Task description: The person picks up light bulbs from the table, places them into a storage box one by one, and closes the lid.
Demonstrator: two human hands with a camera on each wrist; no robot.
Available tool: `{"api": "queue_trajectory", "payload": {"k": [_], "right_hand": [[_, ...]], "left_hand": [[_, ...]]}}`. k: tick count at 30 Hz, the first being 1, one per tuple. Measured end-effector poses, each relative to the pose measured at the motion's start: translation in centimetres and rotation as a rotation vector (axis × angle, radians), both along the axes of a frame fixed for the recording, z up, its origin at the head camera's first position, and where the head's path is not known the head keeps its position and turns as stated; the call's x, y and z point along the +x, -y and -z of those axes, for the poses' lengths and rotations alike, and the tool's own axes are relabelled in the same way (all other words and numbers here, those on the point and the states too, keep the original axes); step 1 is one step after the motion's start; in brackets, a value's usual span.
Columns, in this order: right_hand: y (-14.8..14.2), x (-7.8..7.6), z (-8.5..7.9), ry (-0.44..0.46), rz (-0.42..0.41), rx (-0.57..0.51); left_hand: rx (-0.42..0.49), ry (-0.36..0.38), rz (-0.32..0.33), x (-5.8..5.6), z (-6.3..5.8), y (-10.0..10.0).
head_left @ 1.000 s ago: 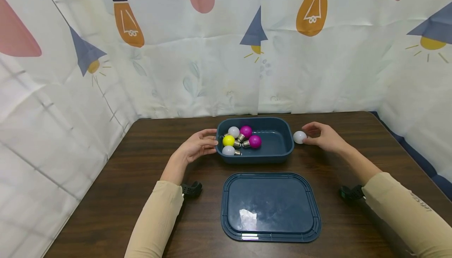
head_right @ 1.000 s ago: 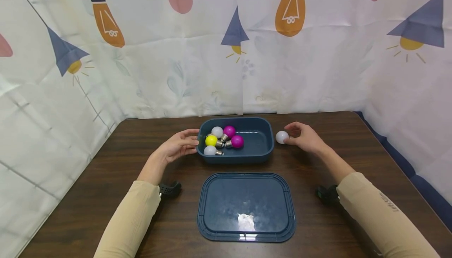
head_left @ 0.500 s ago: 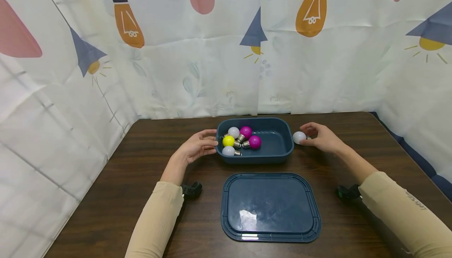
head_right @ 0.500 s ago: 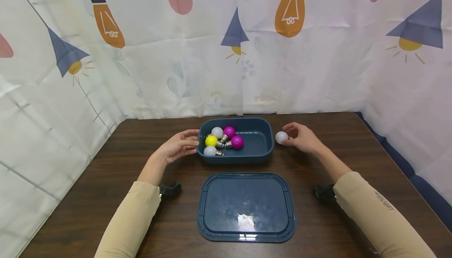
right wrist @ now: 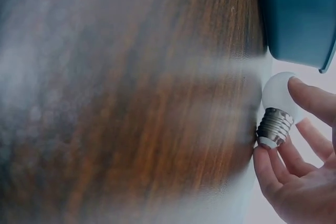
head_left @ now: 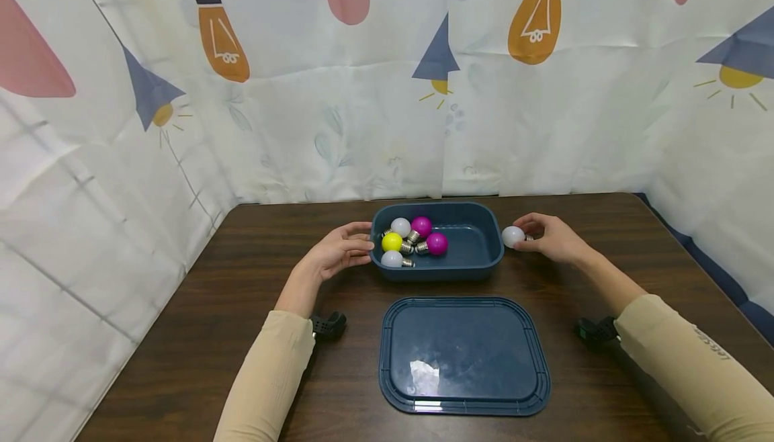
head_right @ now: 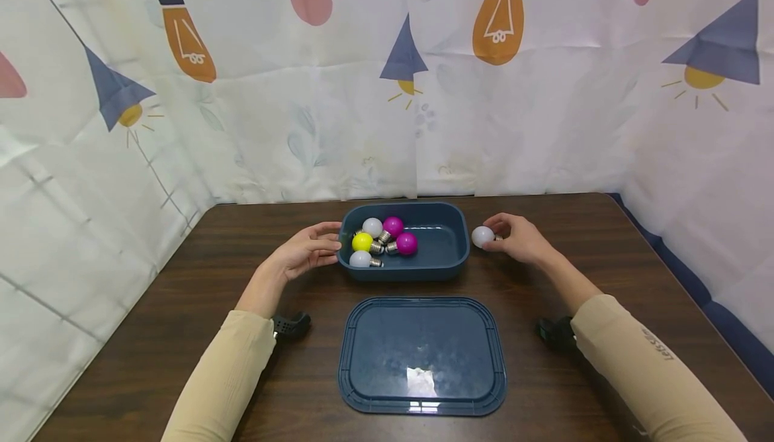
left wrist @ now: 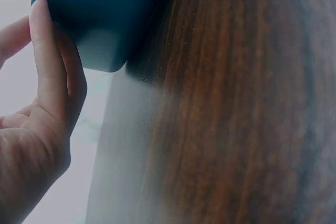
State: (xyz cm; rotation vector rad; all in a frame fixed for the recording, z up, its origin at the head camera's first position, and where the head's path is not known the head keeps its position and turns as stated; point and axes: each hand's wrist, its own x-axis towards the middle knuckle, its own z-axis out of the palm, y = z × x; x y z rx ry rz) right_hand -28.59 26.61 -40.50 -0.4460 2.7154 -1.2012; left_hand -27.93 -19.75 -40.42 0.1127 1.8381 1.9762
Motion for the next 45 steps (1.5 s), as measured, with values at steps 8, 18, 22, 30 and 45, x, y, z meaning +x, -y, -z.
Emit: {"api": "queue_trajectory", "payload": {"k": [8,18,22,30,45], "right_hand": [[0.1,0.2,-0.4,-0.016,0.022,0.006],[0.1,0.5,-1.4,-0.035,0.029,-0.016],[0.1,0.6,-1.8,-0.054,0.024,-0.024],[0.2,0.9,-2.8,-0.079,0.028,-0.020],[0.7,1.0,-4.7,-0.107,0.021,-0.021]], "left_hand": [[-0.009,-0.001,0.005,0.0,-0.1,-0.1],[-0.004,-0.007,0.010,0.0,-0.1,0.0],[-0.008,-0.008,0.011,0.0,0.0,0.0],[-0.009,-0.014,0.011,-0.1,0.0,0.1],[-0.019,-0.013,0.012,0.1,-0.3,-0.1]]}}
